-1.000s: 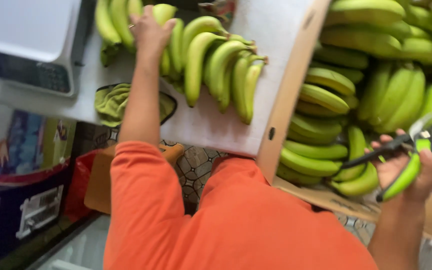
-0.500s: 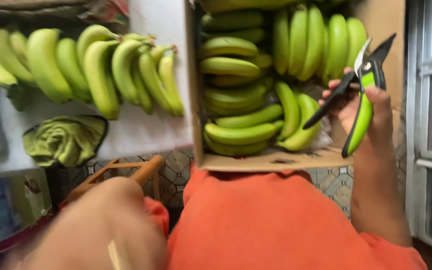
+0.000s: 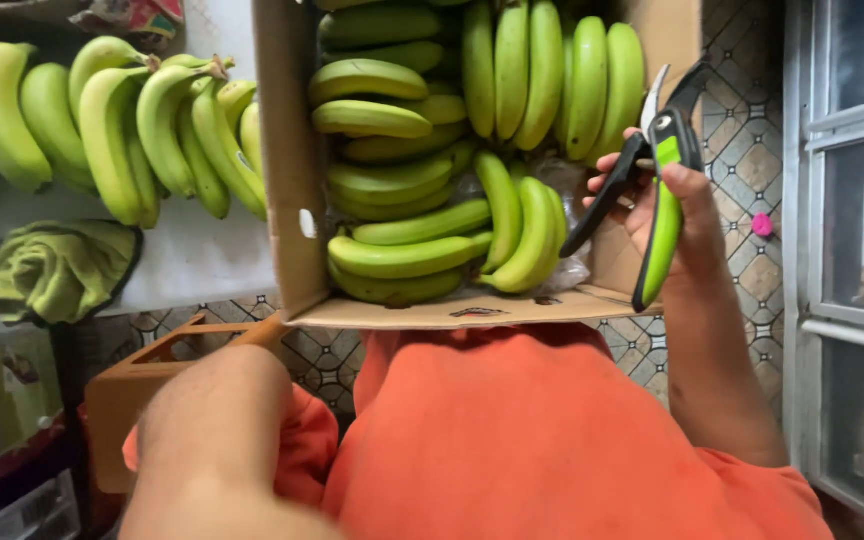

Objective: Trimming banana stems with shears and sorting them into a cardboard box

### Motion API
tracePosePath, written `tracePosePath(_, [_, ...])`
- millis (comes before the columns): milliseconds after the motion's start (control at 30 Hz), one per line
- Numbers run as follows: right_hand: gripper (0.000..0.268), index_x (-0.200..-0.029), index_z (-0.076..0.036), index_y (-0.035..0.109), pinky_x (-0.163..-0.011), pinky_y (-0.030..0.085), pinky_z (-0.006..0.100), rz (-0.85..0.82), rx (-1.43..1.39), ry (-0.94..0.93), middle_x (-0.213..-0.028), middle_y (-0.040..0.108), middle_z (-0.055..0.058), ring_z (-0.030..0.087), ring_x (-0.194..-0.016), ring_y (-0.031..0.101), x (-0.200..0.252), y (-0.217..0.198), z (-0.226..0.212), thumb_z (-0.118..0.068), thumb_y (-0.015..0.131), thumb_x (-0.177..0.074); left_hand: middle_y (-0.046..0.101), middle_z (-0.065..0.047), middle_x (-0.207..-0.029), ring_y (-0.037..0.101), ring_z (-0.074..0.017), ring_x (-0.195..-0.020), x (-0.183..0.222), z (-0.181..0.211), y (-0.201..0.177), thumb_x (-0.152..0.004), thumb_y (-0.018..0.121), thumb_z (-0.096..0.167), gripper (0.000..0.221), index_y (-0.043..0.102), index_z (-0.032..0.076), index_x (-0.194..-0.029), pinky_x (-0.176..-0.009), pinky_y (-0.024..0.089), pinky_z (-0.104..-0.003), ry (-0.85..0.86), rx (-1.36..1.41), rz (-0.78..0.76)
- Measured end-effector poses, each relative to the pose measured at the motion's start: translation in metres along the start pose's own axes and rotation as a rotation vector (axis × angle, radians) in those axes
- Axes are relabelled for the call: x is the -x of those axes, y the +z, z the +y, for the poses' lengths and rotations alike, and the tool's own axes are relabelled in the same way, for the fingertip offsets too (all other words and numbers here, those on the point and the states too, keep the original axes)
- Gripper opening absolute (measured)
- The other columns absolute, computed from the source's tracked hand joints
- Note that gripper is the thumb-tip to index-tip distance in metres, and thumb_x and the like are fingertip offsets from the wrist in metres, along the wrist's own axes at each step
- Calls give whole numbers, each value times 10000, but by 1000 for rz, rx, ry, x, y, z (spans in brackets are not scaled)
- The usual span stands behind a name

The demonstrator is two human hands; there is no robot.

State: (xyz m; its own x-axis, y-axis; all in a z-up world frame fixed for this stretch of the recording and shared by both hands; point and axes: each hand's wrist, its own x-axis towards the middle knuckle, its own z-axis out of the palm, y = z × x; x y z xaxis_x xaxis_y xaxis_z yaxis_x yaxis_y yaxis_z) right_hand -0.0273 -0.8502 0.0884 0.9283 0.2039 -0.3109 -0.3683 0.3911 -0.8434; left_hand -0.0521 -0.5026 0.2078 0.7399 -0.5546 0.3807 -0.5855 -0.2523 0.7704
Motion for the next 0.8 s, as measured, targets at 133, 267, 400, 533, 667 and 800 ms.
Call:
tracePosePath(133, [708, -1521, -132, 486, -1022, 549, 516, -50, 30, 0, -1282, 665, 150, 319, -1150, 688, 3, -8, -7, -461, 549, -897, 628, 21, -888, 685, -221, -814, -18, 2, 35, -914, 732, 239, 93, 656, 214, -865, -679, 529, -366, 31, 13, -104])
tracePosePath(267, [721, -1518, -129, 482, -1027, 553, 519, -63, 35, -25, -1312, 649, 141, 302, -1168, 677, 4, -12, -13, -477, 552, -891, 618, 44, -895, 692, -241, -835, -37, -1, 65, -873, 764, 306, 124, 657, 249, -847, -698, 534, -403, 63, 19, -206])
tracePosePath(400, [660, -1451, -113, 529, -1006, 557, 530, -75, 24, -51, -1332, 639, 167, 327, -1176, 669, 2, -14, -15, -479, 538, -902, 603, 9, -903, 622, -258, -921, -27, -109, 148, -665, 911, 377, 362, 662, 235, -888, -799, 514, -456, 177, -517, -370])
tracePosePath(533, [605, -1379, -75, 551, -998, 582, 504, -66, -1, -111, -1297, 656, 144, 289, -1148, 692, 3, -12, -8, -469, 541, -921, 438, -106, -1537, 353, -312, -1485, -8, -154, 200, -908, 674, 254, 424, 595, 357, -1312, -1182, 148, -711, 224, -840, -579])
tracePosePath(667, [530, -1320, -57, 573, -980, 593, 511, -47, 14, -141, -1280, 664, 149, 285, -1120, 703, 2, -13, 0, -423, 554, -938, 265, -57, -1697, 174, -294, -1585, -9, -161, 238, -966, 631, 403, 441, 573, 492, -1394, -1204, 8, -790, 273, -1055, -700])
tracePosePath(800, [517, -1310, -19, 560, -986, 598, 540, -21, 31, -183, -1280, 649, 186, 300, -1117, 705, -1, -19, -1, -392, 549, -952, 574, -24, -1496, 371, -209, -1509, -17, -164, 280, -990, 530, 260, 259, 689, 357, -1170, -1191, -14, -822, 346, -1042, -799])
